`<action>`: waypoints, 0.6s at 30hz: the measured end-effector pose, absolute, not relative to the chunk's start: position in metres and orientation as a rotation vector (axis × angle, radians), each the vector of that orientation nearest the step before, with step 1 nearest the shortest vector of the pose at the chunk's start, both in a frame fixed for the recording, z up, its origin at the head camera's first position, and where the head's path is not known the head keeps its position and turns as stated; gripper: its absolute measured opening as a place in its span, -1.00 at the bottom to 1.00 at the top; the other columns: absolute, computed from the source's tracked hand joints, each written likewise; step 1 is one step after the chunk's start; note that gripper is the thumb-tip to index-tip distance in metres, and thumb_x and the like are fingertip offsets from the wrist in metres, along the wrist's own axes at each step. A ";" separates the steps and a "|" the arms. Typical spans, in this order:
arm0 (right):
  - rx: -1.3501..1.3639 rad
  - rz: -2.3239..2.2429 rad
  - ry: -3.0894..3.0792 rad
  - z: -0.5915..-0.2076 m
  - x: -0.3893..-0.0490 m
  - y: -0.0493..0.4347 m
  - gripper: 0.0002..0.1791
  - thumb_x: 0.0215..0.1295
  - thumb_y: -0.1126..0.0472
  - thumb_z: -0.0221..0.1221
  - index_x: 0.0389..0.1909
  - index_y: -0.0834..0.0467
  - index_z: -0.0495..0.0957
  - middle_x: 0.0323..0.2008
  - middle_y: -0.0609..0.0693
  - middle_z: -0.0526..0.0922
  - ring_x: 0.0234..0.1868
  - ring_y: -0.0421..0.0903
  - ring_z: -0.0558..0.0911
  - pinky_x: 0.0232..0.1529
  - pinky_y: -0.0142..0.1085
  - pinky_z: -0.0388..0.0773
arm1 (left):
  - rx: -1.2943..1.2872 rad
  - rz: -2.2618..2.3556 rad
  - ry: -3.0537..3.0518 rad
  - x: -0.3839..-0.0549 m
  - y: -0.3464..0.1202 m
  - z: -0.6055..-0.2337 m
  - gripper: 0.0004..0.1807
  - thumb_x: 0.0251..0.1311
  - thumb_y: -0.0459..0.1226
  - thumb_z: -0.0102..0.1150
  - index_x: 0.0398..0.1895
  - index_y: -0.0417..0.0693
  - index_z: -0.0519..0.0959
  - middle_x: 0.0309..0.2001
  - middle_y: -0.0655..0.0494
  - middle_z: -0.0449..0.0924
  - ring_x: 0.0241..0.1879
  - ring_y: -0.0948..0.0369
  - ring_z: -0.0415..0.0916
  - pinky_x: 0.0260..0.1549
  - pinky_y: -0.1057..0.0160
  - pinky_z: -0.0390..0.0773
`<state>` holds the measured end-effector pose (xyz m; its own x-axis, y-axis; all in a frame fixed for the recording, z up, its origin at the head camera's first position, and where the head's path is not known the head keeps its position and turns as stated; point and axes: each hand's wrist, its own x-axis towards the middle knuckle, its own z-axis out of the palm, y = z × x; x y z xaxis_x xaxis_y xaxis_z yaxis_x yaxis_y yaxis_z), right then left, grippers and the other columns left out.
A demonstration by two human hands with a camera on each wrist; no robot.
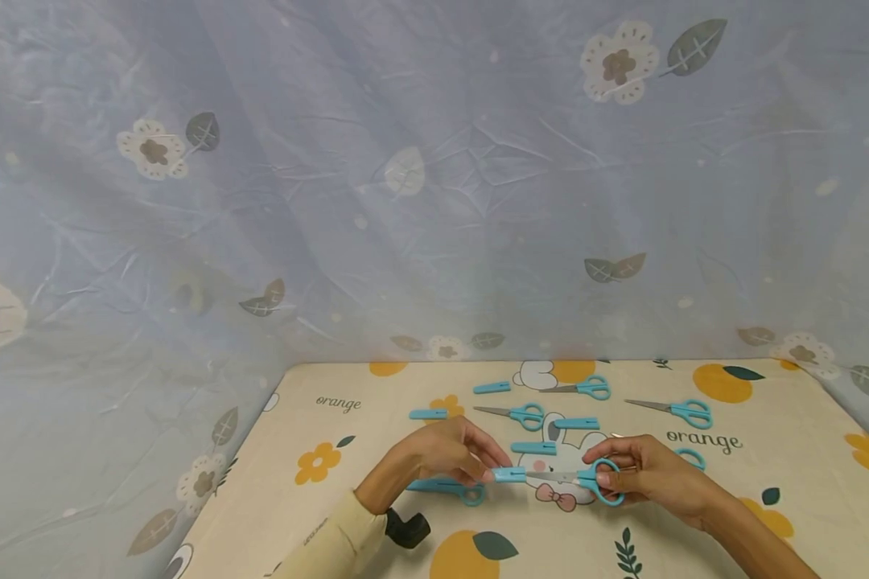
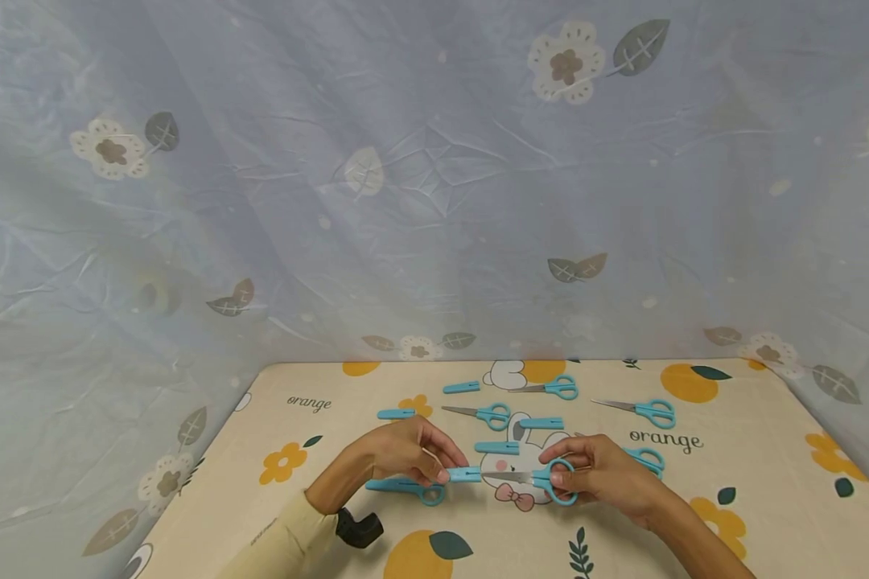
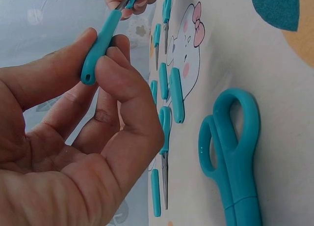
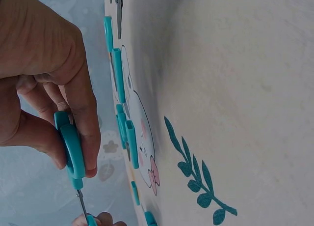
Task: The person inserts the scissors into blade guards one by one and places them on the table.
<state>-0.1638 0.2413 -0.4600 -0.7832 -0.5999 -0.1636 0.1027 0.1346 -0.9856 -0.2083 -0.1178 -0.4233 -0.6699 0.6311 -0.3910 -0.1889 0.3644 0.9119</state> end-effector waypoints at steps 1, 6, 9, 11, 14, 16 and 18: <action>-0.474 -1.706 1.876 -0.460 -0.164 0.241 -0.52 0.62 0.20 0.20 0.33 0.47 0.46 -0.21 -0.14 0.76 -0.19 -0.22 0.73 -0.07 -0.22 0.78 | 0.385 1.391 1.878 -0.208 -0.118 -0.424 -0.74 0.26 -0.57 0.35 -0.04 -0.23 0.81 -0.28 0.11 0.78 -0.44 0.24 0.54 -0.43 0.34 0.60; -0.468 -1.717 1.875 -0.460 -0.163 0.240 -0.54 0.61 0.20 0.21 0.32 0.44 0.48 -0.21 -0.14 0.77 -0.20 -0.22 0.73 -0.09 -0.24 0.77 | 0.393 1.388 1.885 -0.208 -0.117 -0.424 -0.74 0.26 -0.56 0.37 -0.04 -0.21 0.82 -0.26 0.11 0.78 -0.42 0.24 0.58 -0.42 0.33 0.63; -0.471 -1.716 1.877 -0.461 -0.164 0.240 -0.54 0.62 0.20 0.20 0.32 0.45 0.47 -0.21 -0.14 0.78 -0.19 -0.23 0.73 -0.09 -0.24 0.78 | 0.401 1.380 1.883 -0.208 -0.117 -0.424 -0.73 0.26 -0.55 0.36 -0.02 -0.20 0.81 -0.24 0.11 0.77 -0.41 0.24 0.57 -0.41 0.34 0.64; -0.474 -1.714 1.878 -0.461 -0.164 0.240 -0.53 0.62 0.21 0.20 0.32 0.46 0.46 -0.20 -0.13 0.78 -0.18 -0.22 0.74 -0.08 -0.25 0.78 | 0.406 1.378 1.879 -0.208 -0.117 -0.424 -0.73 0.26 -0.55 0.36 -0.01 -0.20 0.81 -0.25 0.11 0.75 -0.40 0.24 0.57 -0.40 0.34 0.63; -0.476 -1.710 1.886 -0.461 -0.163 0.238 -0.51 0.61 0.21 0.21 0.32 0.50 0.44 -0.18 -0.11 0.77 -0.18 -0.21 0.74 -0.08 -0.25 0.78 | 0.410 1.380 1.867 -0.209 -0.116 -0.426 -0.73 0.26 -0.55 0.37 -0.01 -0.23 0.81 -0.27 0.12 0.73 -0.41 0.25 0.56 -0.40 0.34 0.63; -0.467 -1.707 1.900 -0.462 -0.163 0.235 -0.48 0.60 0.21 0.23 0.33 0.53 0.42 -0.17 -0.09 0.76 -0.18 -0.20 0.74 -0.09 -0.26 0.78 | 0.410 1.381 1.859 -0.209 -0.115 -0.427 -0.73 0.25 -0.56 0.37 -0.01 -0.24 0.80 -0.30 0.13 0.73 -0.41 0.25 0.56 -0.40 0.34 0.64; -0.450 -1.703 1.917 -0.462 -0.163 0.233 -0.46 0.58 0.21 0.25 0.33 0.54 0.41 -0.16 -0.07 0.75 -0.19 -0.20 0.73 -0.11 -0.27 0.78 | 0.407 1.376 1.855 -0.209 -0.114 -0.428 -0.74 0.25 -0.55 0.37 -0.01 -0.25 0.80 -0.32 0.14 0.73 -0.42 0.26 0.57 -0.40 0.34 0.64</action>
<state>-0.1631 0.2330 -0.4619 -0.8030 -0.5719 -0.1675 0.0991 0.1489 -0.9839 -0.2089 -0.1135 -0.4282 -0.6484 0.6526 -0.3921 -0.1858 0.3638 0.9128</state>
